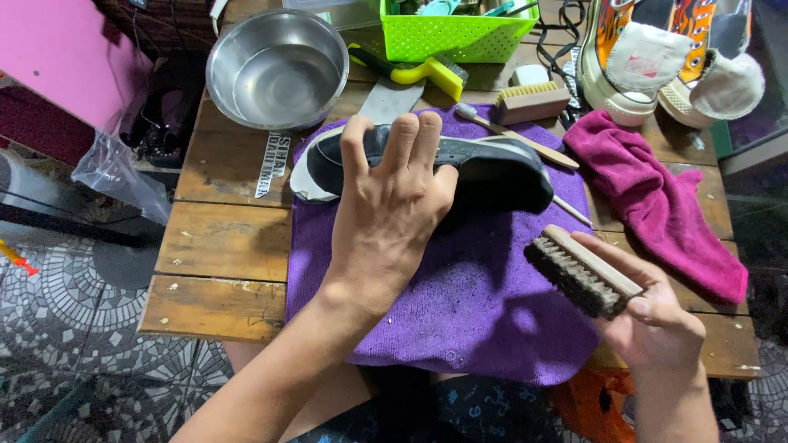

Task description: The person cleans a black and white sneaker using a brush and water. They dip the brush into a metal bowl of water and scrub the shoe's upper and sole areas while holding it on a purple towel.

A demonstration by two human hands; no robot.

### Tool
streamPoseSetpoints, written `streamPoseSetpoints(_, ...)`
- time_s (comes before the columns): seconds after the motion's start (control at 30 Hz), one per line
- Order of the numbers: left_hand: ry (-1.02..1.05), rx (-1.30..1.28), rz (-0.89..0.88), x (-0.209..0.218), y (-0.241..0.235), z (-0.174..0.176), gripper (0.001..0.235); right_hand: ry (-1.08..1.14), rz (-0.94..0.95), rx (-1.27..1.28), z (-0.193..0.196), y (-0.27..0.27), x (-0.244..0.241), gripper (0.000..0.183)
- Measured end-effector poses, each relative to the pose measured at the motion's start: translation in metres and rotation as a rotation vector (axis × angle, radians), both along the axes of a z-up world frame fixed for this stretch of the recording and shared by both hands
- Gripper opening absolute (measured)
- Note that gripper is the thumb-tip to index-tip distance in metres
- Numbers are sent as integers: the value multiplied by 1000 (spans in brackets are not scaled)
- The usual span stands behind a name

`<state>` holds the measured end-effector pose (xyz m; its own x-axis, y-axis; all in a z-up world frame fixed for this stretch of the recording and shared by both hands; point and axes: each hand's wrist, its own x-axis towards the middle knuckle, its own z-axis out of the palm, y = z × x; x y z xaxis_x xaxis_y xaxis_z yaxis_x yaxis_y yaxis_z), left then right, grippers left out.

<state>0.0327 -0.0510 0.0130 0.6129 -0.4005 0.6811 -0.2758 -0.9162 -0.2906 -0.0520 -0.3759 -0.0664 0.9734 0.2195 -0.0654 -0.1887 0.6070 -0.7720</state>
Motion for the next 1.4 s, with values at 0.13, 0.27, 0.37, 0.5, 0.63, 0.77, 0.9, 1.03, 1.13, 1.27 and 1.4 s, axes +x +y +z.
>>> streamPoseSetpoints(0.13,144,111,63,-1,-9,2,8,29,68,413,-31,-12,-8,91)
streamPoseSetpoints(0.27,378,303,154,4,-27,0,27,206,-100,134,-32,9,-4,72)
streamPoseSetpoints(0.37,527,462,171,12,-38,2,38,232,-227,-287,-4,39,2,68)
streamPoseSetpoints(0.5,594,268,24,30,-27,-8,26,202,-228,-839,11,39,4,42)
streamPoseSetpoints(0.63,506,245,-16,22,-15,-15,19,316,-189,-1102,38,61,9,49)
streamPoseSetpoints(0.77,304,142,-108,11,-12,-28,14,330,-232,-1113,43,68,0,87)
streamPoseSetpoints(0.9,199,46,-188,6,-7,-30,24,240,-200,-914,12,45,0,82)
streamPoseSetpoints(1.03,188,36,-186,4,-15,-31,24,66,-154,-847,10,52,-1,46)
streamPoseSetpoints(1.13,233,21,-158,2,-21,-28,23,-136,-402,-1035,24,88,7,26)
streamPoseSetpoints(1.27,268,49,-128,-9,-22,-27,24,-814,-657,-1551,9,103,28,21)
streamPoseSetpoints(1.4,316,20,-302,-8,-13,-24,18,-891,-669,-1640,-12,98,46,19)
